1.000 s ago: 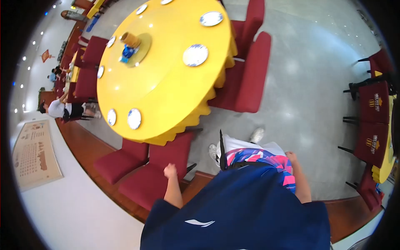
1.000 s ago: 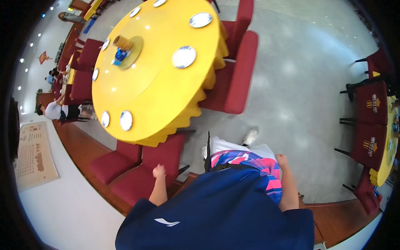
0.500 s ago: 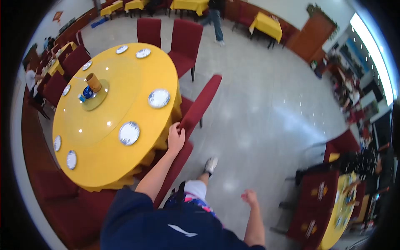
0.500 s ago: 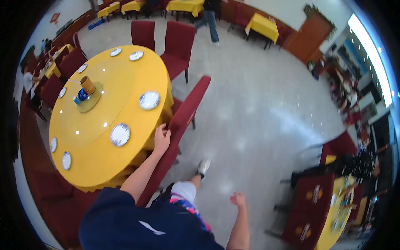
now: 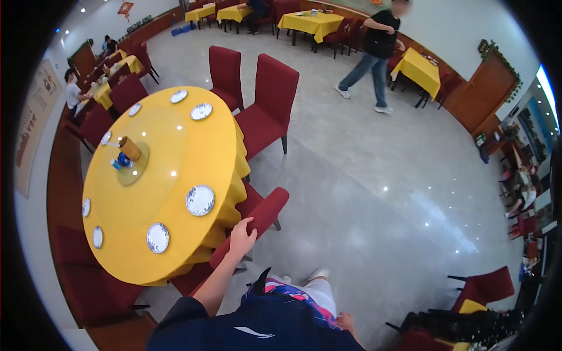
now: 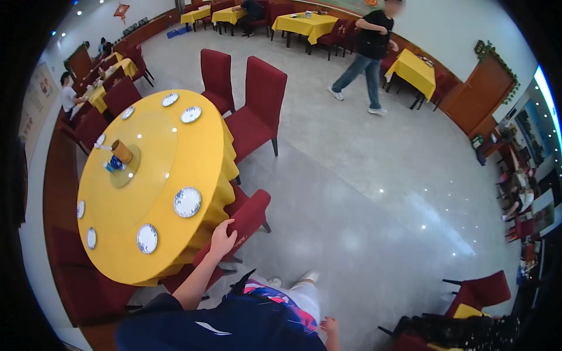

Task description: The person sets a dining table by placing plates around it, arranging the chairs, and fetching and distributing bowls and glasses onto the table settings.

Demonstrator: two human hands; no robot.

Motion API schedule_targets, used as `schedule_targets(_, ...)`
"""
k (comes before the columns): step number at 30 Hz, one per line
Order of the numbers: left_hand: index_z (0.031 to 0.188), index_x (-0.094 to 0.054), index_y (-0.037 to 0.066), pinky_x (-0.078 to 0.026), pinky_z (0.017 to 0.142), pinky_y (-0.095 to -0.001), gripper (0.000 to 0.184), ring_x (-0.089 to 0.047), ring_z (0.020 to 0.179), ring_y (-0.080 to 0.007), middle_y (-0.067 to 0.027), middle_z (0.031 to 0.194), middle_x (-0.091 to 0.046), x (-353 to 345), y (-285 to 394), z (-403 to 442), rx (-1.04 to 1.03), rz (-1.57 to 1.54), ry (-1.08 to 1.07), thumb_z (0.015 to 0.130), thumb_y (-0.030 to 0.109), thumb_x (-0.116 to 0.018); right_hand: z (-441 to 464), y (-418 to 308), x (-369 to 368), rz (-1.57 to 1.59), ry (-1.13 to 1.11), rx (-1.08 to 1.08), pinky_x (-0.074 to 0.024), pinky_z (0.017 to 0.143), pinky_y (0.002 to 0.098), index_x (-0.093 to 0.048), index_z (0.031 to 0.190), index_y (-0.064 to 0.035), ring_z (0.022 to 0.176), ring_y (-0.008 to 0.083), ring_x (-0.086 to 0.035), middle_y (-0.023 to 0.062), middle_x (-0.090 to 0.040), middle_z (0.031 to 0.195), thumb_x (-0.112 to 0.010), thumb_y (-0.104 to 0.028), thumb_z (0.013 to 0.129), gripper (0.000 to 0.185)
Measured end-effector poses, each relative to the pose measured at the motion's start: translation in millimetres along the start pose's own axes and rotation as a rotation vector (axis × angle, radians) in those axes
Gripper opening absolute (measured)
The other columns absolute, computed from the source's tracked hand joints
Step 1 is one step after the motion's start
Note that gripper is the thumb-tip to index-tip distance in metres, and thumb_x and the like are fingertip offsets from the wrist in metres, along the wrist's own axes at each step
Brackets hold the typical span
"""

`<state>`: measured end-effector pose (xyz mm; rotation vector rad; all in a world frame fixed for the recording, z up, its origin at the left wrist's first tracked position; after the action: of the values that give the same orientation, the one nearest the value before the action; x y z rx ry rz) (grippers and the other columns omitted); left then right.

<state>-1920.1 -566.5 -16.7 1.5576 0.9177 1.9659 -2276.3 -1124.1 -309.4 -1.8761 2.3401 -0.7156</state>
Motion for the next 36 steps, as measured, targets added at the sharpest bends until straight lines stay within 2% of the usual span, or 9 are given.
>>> schedule_targets(4, 0.119, -0.058, 0.005, -0.047, 0.093, -0.0439, 0.037, -0.060, 0.108, -0.0374, -0.0221, 0.114, -0.064, -51.7, 13.2, 66.4, 0.166, 0.051, -0.002, 0.088, 0.023, -0.059, 148.5, -85.7, 34.0, -0.118, -0.049, 0.038, -0.0544, 0.063, 0.0445, -0.057, 0.114, -0.0019, 0.072, 0.0294, -0.066, 0.0182, -0.068, 0.089, -0.054, -0.028, 0.087, 0.037)
schedule_targets(7, 0.116, -0.062, 0.008, -0.050, 0.087, -0.0445, 0.036, -0.064, 0.101, -0.0381, -0.0217, 0.105, -0.067, -85.8, 13.6, 105.4, 0.380, 0.179, 0.026, 0.093, 0.035, -0.050, 210.7, -269.8, 39.0, -0.064, -0.008, -0.001, -0.0388, 0.101, 0.0539, -0.065, 0.114, -0.0089, 0.110, 0.0344, -0.058, 0.0104, -0.067, 0.111, -0.067, -0.033, 0.079, 0.043)
schedule_targets(9, 0.114, -0.064, 0.009, -0.050, 0.087, -0.0442, 0.036, -0.064, 0.100, -0.0380, -0.0212, 0.103, -0.068, -97.4, 20.8, 128.6, 0.483, 0.236, 0.022, 0.093, 0.035, -0.051, 261.1, -402.3, -0.3, -0.962, -0.093, 0.945, -0.0533, 0.073, 0.0440, -0.065, 0.113, -0.0090, 0.082, 0.0290, -0.065, 0.0138, -0.068, 0.092, -0.057, -0.036, 0.088, 0.038)
schedule_targets(10, 0.110, -0.066, 0.009, -0.050, 0.086, -0.0432, 0.035, -0.065, 0.099, -0.0369, -0.0197, 0.101, -0.069, -105.4, 15.0, 137.2, 0.530, 0.231, 0.048, 0.093, 0.035, -0.051, 262.4, -451.1, -11.3, -0.183, -0.214, 0.399, -0.0528, 0.063, 0.0358, -0.066, 0.109, -0.0089, 0.076, 0.0212, -0.065, 0.0114, -0.068, 0.089, -0.052, -0.035, 0.090, 0.035)
schedule_targets(11, 0.106, -0.068, 0.009, -0.051, 0.085, -0.0421, 0.034, -0.066, 0.098, -0.0358, -0.0183, 0.099, -0.070, -114.6, 13.0, 152.3, 0.568, 0.215, 0.084, 0.092, 0.035, -0.052, 214.7, -529.9, -41.5, -0.229, -0.251, 0.363, -0.0519, 0.064, 0.0329, -0.067, 0.105, -0.0091, 0.077, 0.0182, -0.065, 0.0084, -0.068, 0.088, -0.052, -0.034, 0.090, 0.033)
schedule_targets(16, 0.097, -0.071, 0.005, -0.052, 0.075, -0.0367, 0.037, -0.070, 0.085, -0.0242, -0.0133, 0.088, -0.072, -204.3, -10.3, 234.5, 0.508, -0.026, -0.007, 0.094, 0.034, -0.050, 190.0, -791.0, -204.2, -0.518, -0.603, 0.569, -0.0516, 0.068, 0.0297, -0.067, 0.086, -0.0057, 0.077, 0.0146, -0.065, 0.0050, -0.068, 0.083, -0.053, -0.039, 0.093, 0.036)
schedule_targets(17, 0.093, -0.071, 0.003, -0.051, 0.072, -0.0351, 0.039, -0.070, 0.084, -0.0218, -0.0121, 0.088, -0.073, -224.3, -13.1, 246.6, 0.689, -0.213, -0.060, 0.096, 0.035, -0.048, 188.9, -832.3, -234.9, -0.565, -0.641, 0.618, -0.0516, 0.068, 0.0293, -0.066, 0.084, -0.0062, 0.076, 0.0144, -0.064, 0.0049, -0.067, 0.082, -0.053, -0.041, 0.094, 0.039)
schedule_targets(26, 0.075, -0.065, 0.000, -0.050, 0.066, -0.0299, 0.054, -0.069, 0.075, -0.0195, -0.0136, 0.083, -0.073, -377.9, -65.2, 557.0, 0.866, -0.649, -0.041, 0.102, 0.040, -0.039, 236.6, -1099.8, -399.5, -0.469, -0.743, 0.605, -0.0502, 0.060, 0.0276, -0.057, 0.085, -0.0073, 0.064, 0.0135, -0.060, 0.0046, -0.062, 0.075, -0.041, -0.039, 0.102, 0.040)
schedule_targets(36, 0.090, -0.066, -0.002, -0.054, 0.071, -0.0318, 0.039, -0.068, 0.076, -0.0193, -0.0109, 0.081, -0.069, -472.0, 58.3, 1055.6, 0.304, -0.577, -0.405, 0.101, 0.027, -0.044, 323.0, -1369.4, -449.0, -0.156, -0.539, 0.526, -0.0472, 0.056, 0.0279, -0.051, 0.075, -0.0097, 0.061, 0.0145, -0.057, 0.0047, -0.057, 0.067, -0.043, -0.042, 0.101, 0.043)
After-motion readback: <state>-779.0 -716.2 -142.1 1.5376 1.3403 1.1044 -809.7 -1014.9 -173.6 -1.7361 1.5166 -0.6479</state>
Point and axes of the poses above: each hand's wrist, its own z-axis towards the middle knuckle, its own x-axis out of the back of the hand, y = z × x, the point moved 9 cm from there along z, towards the middle knuckle
